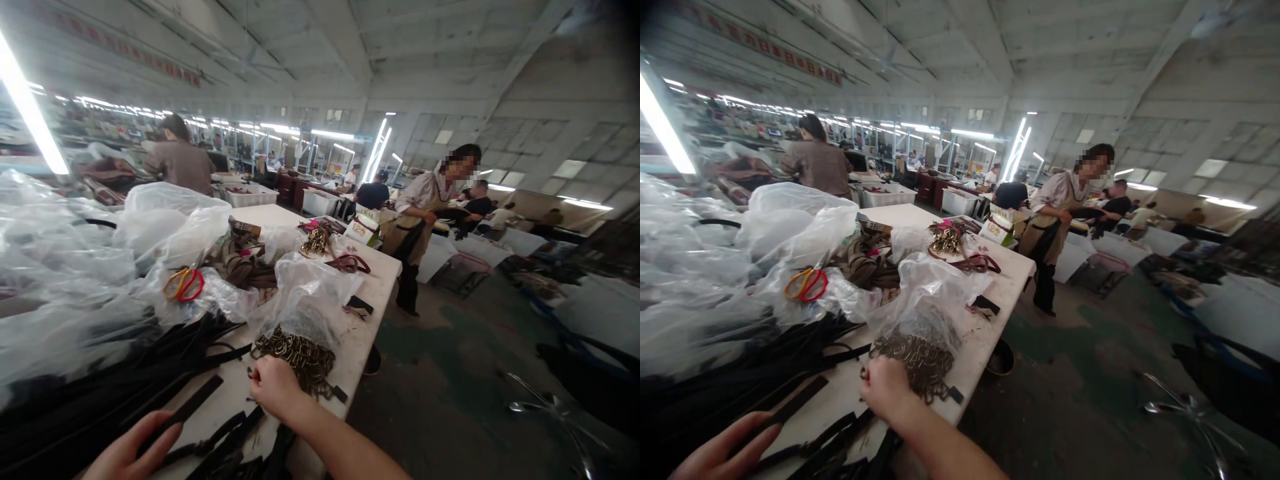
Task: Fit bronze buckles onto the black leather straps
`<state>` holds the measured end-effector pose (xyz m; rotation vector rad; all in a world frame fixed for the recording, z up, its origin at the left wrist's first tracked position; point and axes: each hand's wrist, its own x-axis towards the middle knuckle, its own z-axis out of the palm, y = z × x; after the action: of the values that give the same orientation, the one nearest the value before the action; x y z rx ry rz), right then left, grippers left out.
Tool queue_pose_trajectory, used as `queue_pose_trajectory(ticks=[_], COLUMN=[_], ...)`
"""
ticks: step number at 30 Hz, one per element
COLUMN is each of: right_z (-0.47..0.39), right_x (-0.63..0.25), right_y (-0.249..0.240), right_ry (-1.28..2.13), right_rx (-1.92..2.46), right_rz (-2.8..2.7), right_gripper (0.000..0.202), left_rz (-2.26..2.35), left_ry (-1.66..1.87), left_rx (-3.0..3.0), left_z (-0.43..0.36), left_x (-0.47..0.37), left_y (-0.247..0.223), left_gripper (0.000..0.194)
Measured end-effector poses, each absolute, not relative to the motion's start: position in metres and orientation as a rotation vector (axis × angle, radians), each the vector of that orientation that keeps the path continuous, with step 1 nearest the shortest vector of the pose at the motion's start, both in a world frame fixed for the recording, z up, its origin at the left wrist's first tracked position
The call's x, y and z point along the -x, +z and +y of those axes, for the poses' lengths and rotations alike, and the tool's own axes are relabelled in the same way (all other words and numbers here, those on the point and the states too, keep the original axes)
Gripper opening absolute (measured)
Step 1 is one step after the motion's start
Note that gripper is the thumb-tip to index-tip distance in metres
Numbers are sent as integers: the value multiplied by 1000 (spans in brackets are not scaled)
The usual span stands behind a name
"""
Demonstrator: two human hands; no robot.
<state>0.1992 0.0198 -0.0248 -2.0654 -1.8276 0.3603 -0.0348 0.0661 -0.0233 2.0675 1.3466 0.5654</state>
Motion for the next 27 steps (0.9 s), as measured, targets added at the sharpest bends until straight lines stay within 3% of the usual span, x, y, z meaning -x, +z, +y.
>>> queue_pose_trajectory(ticks=[4, 7, 12, 16, 22, 27], right_z=[11, 10, 7, -2, -5, -8], right_x=[-162, -132, -112, -123, -133, -126], right_y=[-14, -8, -3, 3, 3, -2], right_ry=[1229, 1576, 1635, 1570, 1602, 1649], right_rx=[1461, 1144, 1004, 1009, 1025, 1054], right_rz=[-1245, -840, -690, -747, -1055, -852], right_gripper=[14, 23, 40, 46, 28, 26], left_rz=[1333, 1245, 1225, 1178, 1191, 1141], left_ry=[564, 544, 639, 568, 344, 491], left_rx=[-2075, -2140, -2195, -1976, -1466, -1296], left_z=[48, 37, 36, 32, 23, 21], left_x=[32, 30, 36, 31, 27, 35], left_y=[8, 12, -1, 16, 42, 32], left_gripper=[36, 34, 27, 31, 38, 35])
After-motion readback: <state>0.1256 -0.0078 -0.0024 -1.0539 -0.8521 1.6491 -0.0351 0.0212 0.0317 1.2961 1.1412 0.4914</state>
